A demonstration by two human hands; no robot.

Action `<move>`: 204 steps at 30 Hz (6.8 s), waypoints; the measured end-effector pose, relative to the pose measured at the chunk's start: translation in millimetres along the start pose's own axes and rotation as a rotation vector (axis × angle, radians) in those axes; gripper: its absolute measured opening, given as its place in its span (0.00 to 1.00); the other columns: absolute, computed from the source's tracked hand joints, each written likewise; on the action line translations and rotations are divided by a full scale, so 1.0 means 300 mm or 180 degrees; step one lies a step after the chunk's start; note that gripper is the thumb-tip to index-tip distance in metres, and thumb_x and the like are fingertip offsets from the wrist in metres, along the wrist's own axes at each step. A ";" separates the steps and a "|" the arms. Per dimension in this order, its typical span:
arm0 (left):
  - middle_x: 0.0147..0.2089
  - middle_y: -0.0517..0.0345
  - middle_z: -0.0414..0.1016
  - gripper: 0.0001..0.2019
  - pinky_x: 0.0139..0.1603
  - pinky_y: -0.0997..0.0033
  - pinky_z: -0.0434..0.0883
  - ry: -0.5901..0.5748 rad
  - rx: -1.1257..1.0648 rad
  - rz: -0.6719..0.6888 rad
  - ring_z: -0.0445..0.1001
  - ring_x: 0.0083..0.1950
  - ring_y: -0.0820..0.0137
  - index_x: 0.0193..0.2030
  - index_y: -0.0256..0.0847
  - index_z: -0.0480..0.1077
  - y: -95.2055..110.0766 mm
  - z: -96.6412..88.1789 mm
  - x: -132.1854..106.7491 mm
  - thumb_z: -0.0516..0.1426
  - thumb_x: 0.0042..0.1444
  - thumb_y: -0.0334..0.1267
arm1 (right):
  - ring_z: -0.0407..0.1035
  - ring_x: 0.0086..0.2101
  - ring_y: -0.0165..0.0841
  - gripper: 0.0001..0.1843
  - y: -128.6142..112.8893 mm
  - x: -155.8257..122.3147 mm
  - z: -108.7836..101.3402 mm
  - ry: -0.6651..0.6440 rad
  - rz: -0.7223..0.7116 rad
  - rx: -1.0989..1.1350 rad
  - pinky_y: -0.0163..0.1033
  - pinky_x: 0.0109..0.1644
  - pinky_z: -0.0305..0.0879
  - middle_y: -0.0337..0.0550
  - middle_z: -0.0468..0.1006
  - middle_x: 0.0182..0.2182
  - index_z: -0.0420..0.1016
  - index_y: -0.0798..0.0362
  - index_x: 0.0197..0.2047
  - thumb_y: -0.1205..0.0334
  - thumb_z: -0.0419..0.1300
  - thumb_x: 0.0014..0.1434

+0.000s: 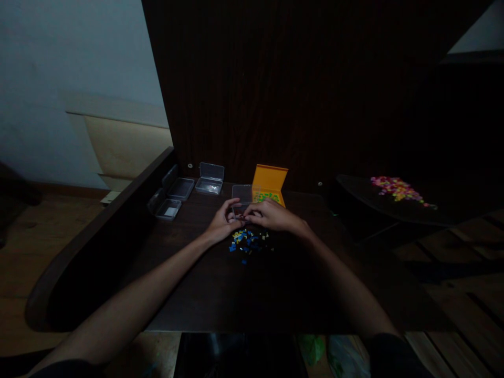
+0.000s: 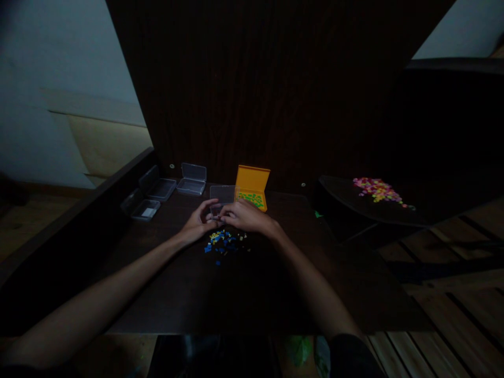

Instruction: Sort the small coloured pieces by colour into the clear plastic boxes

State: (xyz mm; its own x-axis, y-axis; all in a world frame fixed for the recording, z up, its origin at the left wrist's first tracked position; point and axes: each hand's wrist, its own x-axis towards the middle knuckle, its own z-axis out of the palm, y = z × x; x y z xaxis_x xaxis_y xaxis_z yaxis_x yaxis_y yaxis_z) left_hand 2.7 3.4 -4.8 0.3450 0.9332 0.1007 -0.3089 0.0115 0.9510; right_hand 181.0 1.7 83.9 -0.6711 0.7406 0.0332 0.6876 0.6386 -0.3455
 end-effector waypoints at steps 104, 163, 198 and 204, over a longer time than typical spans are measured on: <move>0.60 0.47 0.63 0.35 0.49 0.67 0.72 -0.0034 -0.0076 0.0008 0.75 0.44 0.72 0.55 0.42 0.60 -0.013 -0.008 0.005 0.66 0.38 0.28 | 0.68 0.37 0.33 0.10 -0.038 -0.052 0.147 -0.0612 -0.0229 -0.0860 0.36 0.37 0.56 0.46 0.76 0.37 0.76 0.52 0.44 0.60 0.58 0.60; 0.59 0.47 0.65 0.35 0.48 0.67 0.72 0.0007 -0.0106 -0.0037 0.75 0.45 0.69 0.55 0.41 0.61 -0.011 -0.003 0.005 0.65 0.37 0.25 | 0.62 0.25 0.27 0.12 0.018 -0.035 0.002 0.0069 0.0270 -0.0214 0.32 0.31 0.50 0.36 0.72 0.23 0.78 0.53 0.42 0.65 0.56 0.56; 0.59 0.48 0.64 0.34 0.52 0.65 0.71 0.0003 -0.0061 -0.0078 0.75 0.46 0.70 0.54 0.41 0.60 -0.002 0.001 0.002 0.65 0.38 0.26 | 0.65 0.33 0.31 0.07 0.008 -0.057 0.104 -0.0548 0.0009 -0.0283 0.33 0.35 0.55 0.43 0.74 0.33 0.73 0.55 0.38 0.65 0.55 0.58; 0.59 0.47 0.63 0.34 0.48 0.68 0.72 -0.0001 -0.0079 -0.0034 0.75 0.45 0.71 0.54 0.41 0.60 -0.013 -0.003 0.006 0.65 0.38 0.25 | 0.60 0.24 0.26 0.06 0.030 -0.053 0.059 -0.0253 0.0129 0.0547 0.30 0.29 0.53 0.34 0.67 0.23 0.72 0.55 0.38 0.64 0.56 0.58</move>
State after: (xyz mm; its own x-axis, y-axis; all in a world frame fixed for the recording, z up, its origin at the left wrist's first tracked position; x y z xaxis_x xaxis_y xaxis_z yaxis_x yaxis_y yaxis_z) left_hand 3.7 5.3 -8.6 0.3487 0.9328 0.0909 -0.3273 0.0303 0.9444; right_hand 192.9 -8.0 63.6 -0.6682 0.7419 -0.0558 0.6618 0.5584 -0.5002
